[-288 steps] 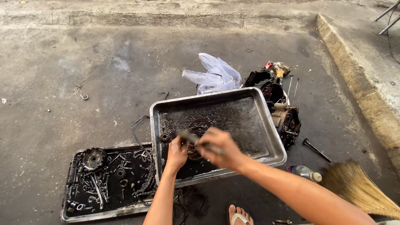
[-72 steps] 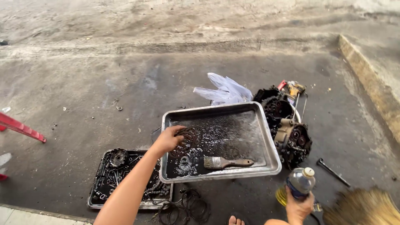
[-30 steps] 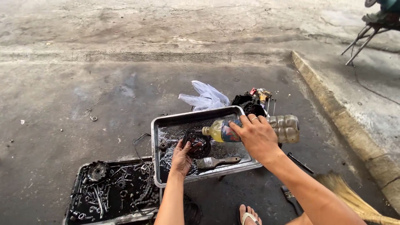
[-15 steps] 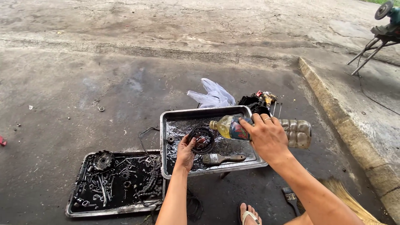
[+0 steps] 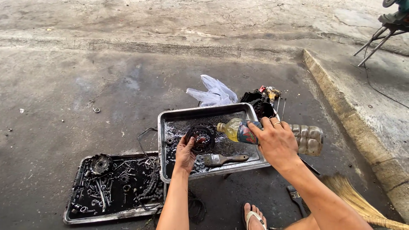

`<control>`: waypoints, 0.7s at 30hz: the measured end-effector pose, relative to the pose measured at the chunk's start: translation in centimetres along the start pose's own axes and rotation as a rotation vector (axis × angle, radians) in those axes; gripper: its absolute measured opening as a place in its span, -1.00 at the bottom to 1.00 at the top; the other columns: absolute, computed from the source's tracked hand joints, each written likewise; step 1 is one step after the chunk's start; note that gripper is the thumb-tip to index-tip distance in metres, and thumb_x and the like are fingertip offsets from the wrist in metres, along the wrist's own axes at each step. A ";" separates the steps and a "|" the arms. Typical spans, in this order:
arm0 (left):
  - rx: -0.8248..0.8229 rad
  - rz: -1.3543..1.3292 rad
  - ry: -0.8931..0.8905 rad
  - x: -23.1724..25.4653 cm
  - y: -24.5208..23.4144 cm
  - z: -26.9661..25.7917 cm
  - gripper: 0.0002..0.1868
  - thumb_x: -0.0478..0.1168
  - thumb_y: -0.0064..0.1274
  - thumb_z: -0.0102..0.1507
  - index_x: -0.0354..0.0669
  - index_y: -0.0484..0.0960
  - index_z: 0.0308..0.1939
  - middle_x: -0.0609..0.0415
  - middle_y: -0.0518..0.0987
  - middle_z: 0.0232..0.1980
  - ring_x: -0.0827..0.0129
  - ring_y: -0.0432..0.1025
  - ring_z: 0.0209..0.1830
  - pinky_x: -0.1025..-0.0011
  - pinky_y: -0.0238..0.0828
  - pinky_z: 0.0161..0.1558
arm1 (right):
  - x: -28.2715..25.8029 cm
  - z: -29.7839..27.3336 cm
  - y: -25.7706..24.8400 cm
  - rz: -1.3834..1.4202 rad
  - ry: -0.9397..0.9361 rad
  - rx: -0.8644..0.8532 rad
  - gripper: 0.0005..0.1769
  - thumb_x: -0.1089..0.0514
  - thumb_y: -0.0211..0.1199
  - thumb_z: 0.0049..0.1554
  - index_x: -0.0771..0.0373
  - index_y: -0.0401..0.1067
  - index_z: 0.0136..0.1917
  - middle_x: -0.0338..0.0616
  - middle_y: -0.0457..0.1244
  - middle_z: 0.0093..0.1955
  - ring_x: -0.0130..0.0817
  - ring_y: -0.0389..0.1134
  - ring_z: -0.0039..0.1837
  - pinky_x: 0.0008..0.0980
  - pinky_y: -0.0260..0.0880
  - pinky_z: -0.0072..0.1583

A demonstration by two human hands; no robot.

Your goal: Cleaning oily motorcycle engine components using a brush and solvent in a metal tray

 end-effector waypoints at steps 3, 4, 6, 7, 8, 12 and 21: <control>0.000 -0.018 0.009 0.0 -0.7 0.4 -0.76 -0.37 0.13 0.29 -0.18 0.59 0.05 -0.16 0.69 -0.01 -0.25 0.61 -0.08 -0.05 0.66 -0.12 | -0.1 -0.2 0.6 0.000 -0.024 -0.056 -0.16 -0.08 0.48 -0.17 -0.35 0.31 0.38 -0.28 0.26 0.11 -0.25 0.32 0.26 -0.26 0.29 0.27; 0.004 -0.019 0.009 0.1 -0.5 0.3 -0.76 -0.37 0.13 0.29 -0.18 0.59 0.05 -0.16 0.69 -0.01 -0.25 0.61 -0.08 -0.05 0.66 -0.12 | -0.2 -0.2 0.6 0.001 -0.027 -0.057 -0.16 -0.08 0.48 -0.17 -0.35 0.31 0.38 -0.28 0.26 0.11 -0.25 0.32 0.26 -0.26 0.29 0.27; 0.005 -0.006 0.018 0.4 -0.2 0.2 -0.74 -0.37 0.14 0.29 -0.18 0.58 0.06 -0.15 0.70 -0.01 -0.24 0.61 -0.09 -0.05 0.66 -0.12 | -0.2 -0.2 0.9 0.001 -0.019 -0.065 -0.16 -0.08 0.48 -0.18 -0.34 0.31 0.38 -0.29 0.26 0.11 -0.26 0.31 0.25 -0.25 0.29 0.28; 0.009 -0.007 0.016 0.4 -0.2 0.0 -0.74 -0.37 0.14 0.29 -0.18 0.58 0.06 -0.15 0.70 -0.01 -0.24 0.61 -0.09 -0.05 0.66 -0.12 | -0.2 -0.2 0.8 0.002 -0.021 -0.068 -0.16 -0.08 0.48 -0.18 -0.34 0.31 0.38 -0.29 0.26 0.11 -0.26 0.31 0.25 -0.25 0.29 0.28; 0.008 -0.002 0.015 0.5 -0.1 -0.2 -0.72 -0.39 0.15 0.28 -0.18 0.58 0.07 -0.15 0.69 0.00 -0.23 0.61 -0.08 -0.05 0.66 -0.12 | -0.3 -0.1 0.7 0.007 -0.024 -0.075 -0.15 -0.08 0.48 -0.18 -0.35 0.31 0.39 -0.29 0.27 0.10 -0.25 0.32 0.24 -0.25 0.30 0.27; -0.011 -0.014 0.010 -0.1 -0.6 0.3 -0.66 -0.42 0.14 0.27 -0.21 0.56 0.13 -0.22 0.66 0.07 -0.23 0.60 -0.04 -0.07 0.65 -0.06 | -0.6 0.1 0.9 0.008 -0.024 -0.085 -0.14 -0.10 0.48 -0.19 -0.35 0.31 0.39 -0.29 0.26 0.11 -0.25 0.32 0.28 -0.26 0.29 0.28; -0.020 -0.036 -0.035 -0.2 -0.1 -0.1 -0.71 -0.35 0.03 0.34 -0.26 0.54 0.16 -0.30 0.65 0.08 -0.21 0.59 -0.02 -0.07 0.63 -0.03 | -2.2 0.4 -0.8 0.013 -0.074 -0.119 -0.17 -0.08 0.46 -0.16 -0.32 0.31 0.39 -0.28 0.25 0.06 -0.24 0.34 0.18 -0.25 0.32 0.23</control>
Point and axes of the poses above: each hand's wrist, its own z-axis towards the middle knuckle, its own y-axis out of the palm, x = y × z, the point moved 10 cm from there along z, towards the middle knuckle
